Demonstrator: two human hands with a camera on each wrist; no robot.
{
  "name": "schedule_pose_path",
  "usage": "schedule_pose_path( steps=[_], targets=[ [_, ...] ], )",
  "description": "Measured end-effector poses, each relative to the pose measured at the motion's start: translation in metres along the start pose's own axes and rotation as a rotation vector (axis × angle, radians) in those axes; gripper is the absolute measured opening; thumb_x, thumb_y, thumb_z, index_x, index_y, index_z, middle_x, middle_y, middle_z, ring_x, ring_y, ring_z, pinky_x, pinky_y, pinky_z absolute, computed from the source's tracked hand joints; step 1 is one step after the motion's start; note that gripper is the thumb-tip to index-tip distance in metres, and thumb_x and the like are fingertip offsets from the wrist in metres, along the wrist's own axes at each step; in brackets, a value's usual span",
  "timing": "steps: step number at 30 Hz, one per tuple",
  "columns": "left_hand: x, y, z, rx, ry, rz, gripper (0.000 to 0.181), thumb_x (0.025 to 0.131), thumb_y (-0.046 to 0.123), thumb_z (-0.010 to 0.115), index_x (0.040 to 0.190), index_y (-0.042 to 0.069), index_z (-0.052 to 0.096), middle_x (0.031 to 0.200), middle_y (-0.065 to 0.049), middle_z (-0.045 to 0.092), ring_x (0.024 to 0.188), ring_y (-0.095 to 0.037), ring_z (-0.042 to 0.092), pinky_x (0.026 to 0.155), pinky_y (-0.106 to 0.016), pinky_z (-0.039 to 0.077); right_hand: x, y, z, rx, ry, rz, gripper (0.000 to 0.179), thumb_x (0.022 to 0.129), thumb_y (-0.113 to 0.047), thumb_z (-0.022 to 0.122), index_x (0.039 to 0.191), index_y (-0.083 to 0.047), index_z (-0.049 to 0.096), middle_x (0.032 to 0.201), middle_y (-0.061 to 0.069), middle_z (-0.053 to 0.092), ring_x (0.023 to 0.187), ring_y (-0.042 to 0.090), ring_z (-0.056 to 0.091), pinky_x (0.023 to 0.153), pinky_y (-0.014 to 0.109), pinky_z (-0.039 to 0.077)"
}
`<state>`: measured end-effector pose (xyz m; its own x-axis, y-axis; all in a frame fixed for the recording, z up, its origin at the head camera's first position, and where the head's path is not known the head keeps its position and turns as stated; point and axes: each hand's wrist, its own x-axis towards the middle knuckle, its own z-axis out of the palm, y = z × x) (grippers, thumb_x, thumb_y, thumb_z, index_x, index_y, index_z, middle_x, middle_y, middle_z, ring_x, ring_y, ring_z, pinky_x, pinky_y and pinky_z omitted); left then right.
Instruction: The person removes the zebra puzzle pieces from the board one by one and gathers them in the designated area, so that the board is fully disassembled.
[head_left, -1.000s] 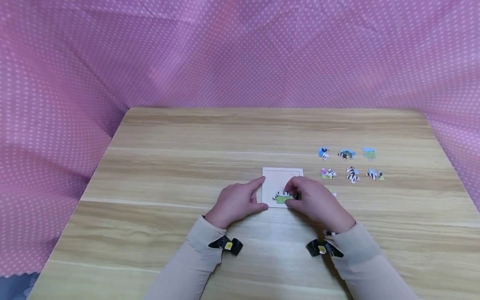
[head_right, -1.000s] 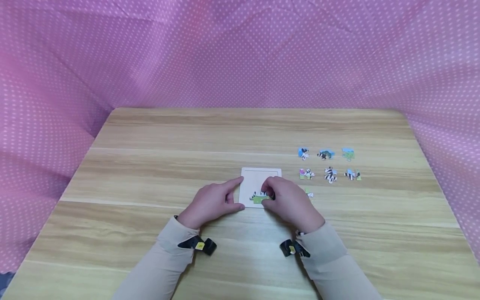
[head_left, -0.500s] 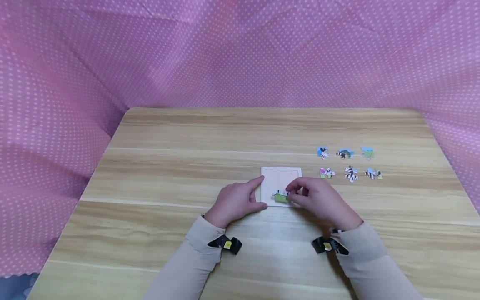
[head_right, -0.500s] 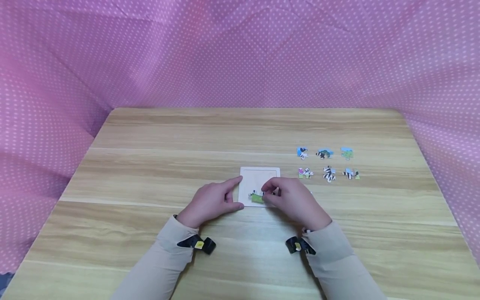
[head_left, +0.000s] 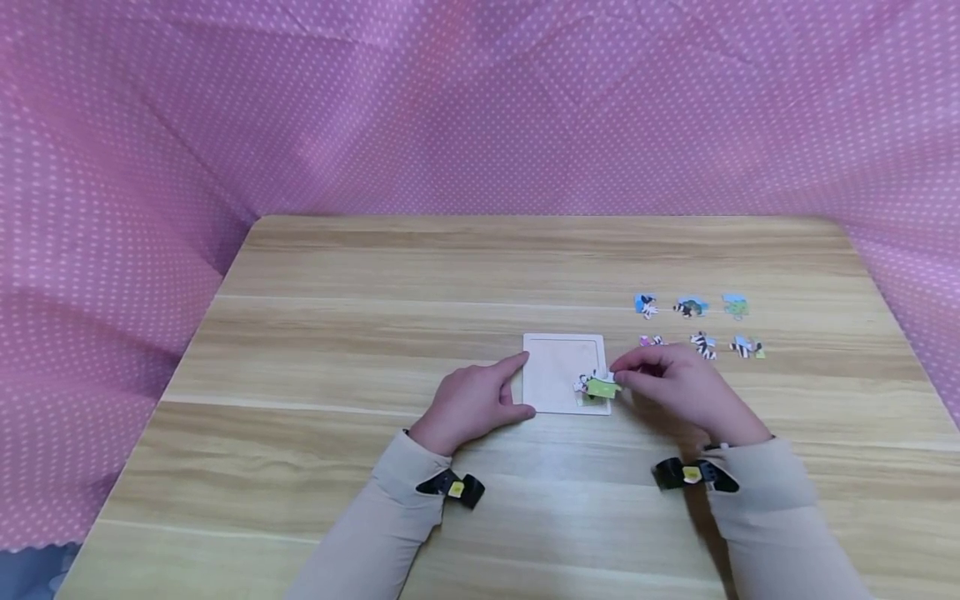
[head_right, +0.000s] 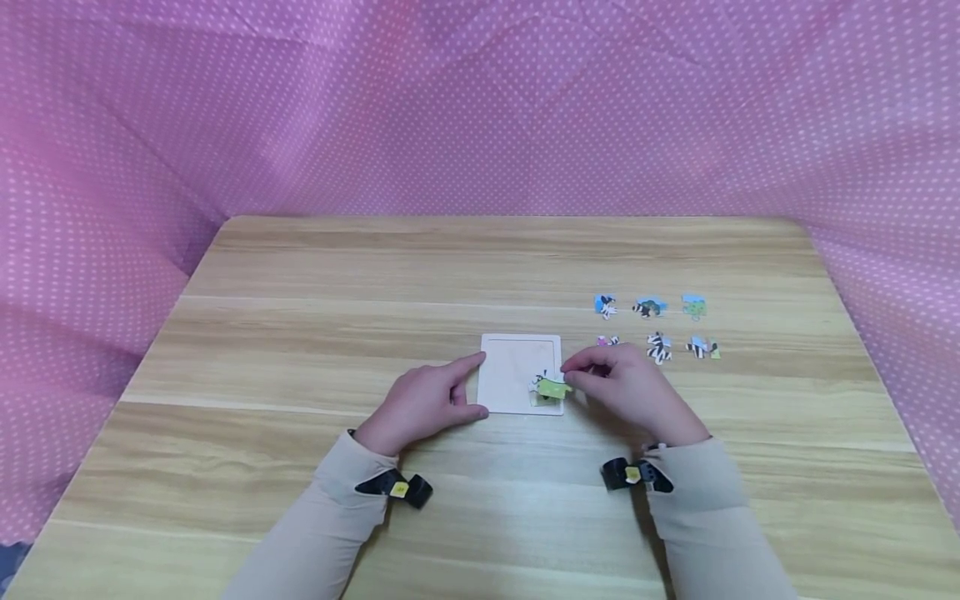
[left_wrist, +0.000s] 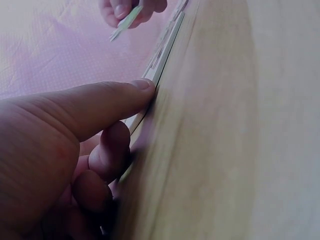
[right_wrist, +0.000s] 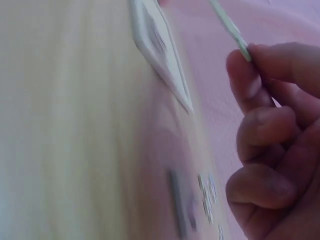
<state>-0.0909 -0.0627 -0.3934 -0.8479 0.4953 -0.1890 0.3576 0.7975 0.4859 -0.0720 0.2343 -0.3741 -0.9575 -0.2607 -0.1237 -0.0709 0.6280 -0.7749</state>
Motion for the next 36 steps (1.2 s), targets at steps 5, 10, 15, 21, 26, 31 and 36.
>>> schedule_pose_path(
  steps=[5, 10, 15, 21, 26, 31, 36],
  targets=[
    [0.000, 0.000, 0.000, -0.006, 0.000, -0.005, 0.077, 0.085, 0.046, 0.078, 0.151, 0.018, 0.048, 0.068, 0.016, 0.056, 0.060, -0.004, 0.052, 0.061, -0.028, 0.041, -0.006, 0.013, -0.017, -0.001, -0.012, 0.066, 0.012, 0.095, -0.022, 0.069, 0.102, -0.015, 0.076, 0.098, 0.003, 0.070, 0.081, 0.023, 0.056, 0.065, 0.029, 0.048],
    [0.000, 0.000, 0.001, -0.003, -0.001, -0.005, 0.078, 0.085, 0.046, 0.078, 0.151, 0.018, 0.048, 0.068, 0.016, 0.056, 0.060, -0.004, 0.052, 0.061, -0.028, 0.041, -0.014, 0.027, -0.036, -0.050, -0.023, 0.077, 0.015, 0.099, -0.027, 0.065, 0.104, -0.016, 0.074, 0.108, 0.002, 0.069, 0.095, 0.020, 0.055, 0.077, 0.028, 0.045],
    [0.000, 0.000, 0.000, 0.000, -0.003, -0.006, 0.078, 0.085, 0.046, 0.078, 0.151, 0.018, 0.047, 0.068, 0.016, 0.056, 0.060, -0.003, 0.052, 0.061, -0.027, 0.041, -0.022, 0.042, -0.052, 0.011, -0.023, 0.096, 0.019, 0.102, -0.023, 0.060, 0.108, -0.009, 0.070, 0.113, 0.006, 0.067, 0.101, 0.013, 0.054, 0.084, 0.021, 0.041],
    [-0.001, 0.000, -0.001, -0.008, -0.005, -0.007, 0.078, 0.085, 0.046, 0.078, 0.151, 0.017, 0.047, 0.068, 0.015, 0.056, 0.060, -0.004, 0.052, 0.061, -0.027, 0.041, -0.028, 0.056, -0.066, 0.007, -0.022, 0.130, 0.021, 0.103, -0.022, 0.057, 0.110, -0.004, 0.067, 0.113, 0.009, 0.065, 0.097, 0.010, 0.052, 0.082, 0.020, 0.040],
    [-0.001, 0.000, -0.002, -0.006, -0.003, -0.006, 0.078, 0.085, 0.046, 0.078, 0.151, 0.017, 0.047, 0.068, 0.016, 0.056, 0.060, -0.004, 0.052, 0.062, -0.028, 0.041, -0.031, 0.064, -0.074, -0.040, -0.033, 0.152, 0.022, 0.102, -0.022, 0.059, 0.112, -0.006, 0.069, 0.116, 0.009, 0.066, 0.097, 0.006, 0.052, 0.080, 0.019, 0.041],
    [-0.001, 0.000, -0.002, -0.002, -0.003, -0.007, 0.078, 0.085, 0.046, 0.078, 0.151, 0.017, 0.047, 0.068, 0.016, 0.056, 0.060, -0.004, 0.052, 0.062, -0.028, 0.041, -0.034, 0.069, -0.077, -0.083, -0.031, 0.161, 0.023, 0.102, -0.025, 0.060, 0.111, -0.007, 0.072, 0.116, 0.010, 0.067, 0.095, 0.003, 0.053, 0.078, 0.018, 0.042],
    [-0.001, 0.001, -0.002, -0.007, -0.004, -0.010, 0.078, 0.085, 0.045, 0.078, 0.151, 0.017, 0.047, 0.068, 0.015, 0.056, 0.060, -0.005, 0.052, 0.061, -0.028, 0.041, -0.035, 0.072, -0.079, -0.117, -0.047, 0.233, 0.029, 0.102, -0.033, 0.060, 0.113, -0.009, 0.071, 0.120, 0.011, 0.066, 0.100, 0.009, 0.053, 0.082, 0.024, 0.040]
  ],
)
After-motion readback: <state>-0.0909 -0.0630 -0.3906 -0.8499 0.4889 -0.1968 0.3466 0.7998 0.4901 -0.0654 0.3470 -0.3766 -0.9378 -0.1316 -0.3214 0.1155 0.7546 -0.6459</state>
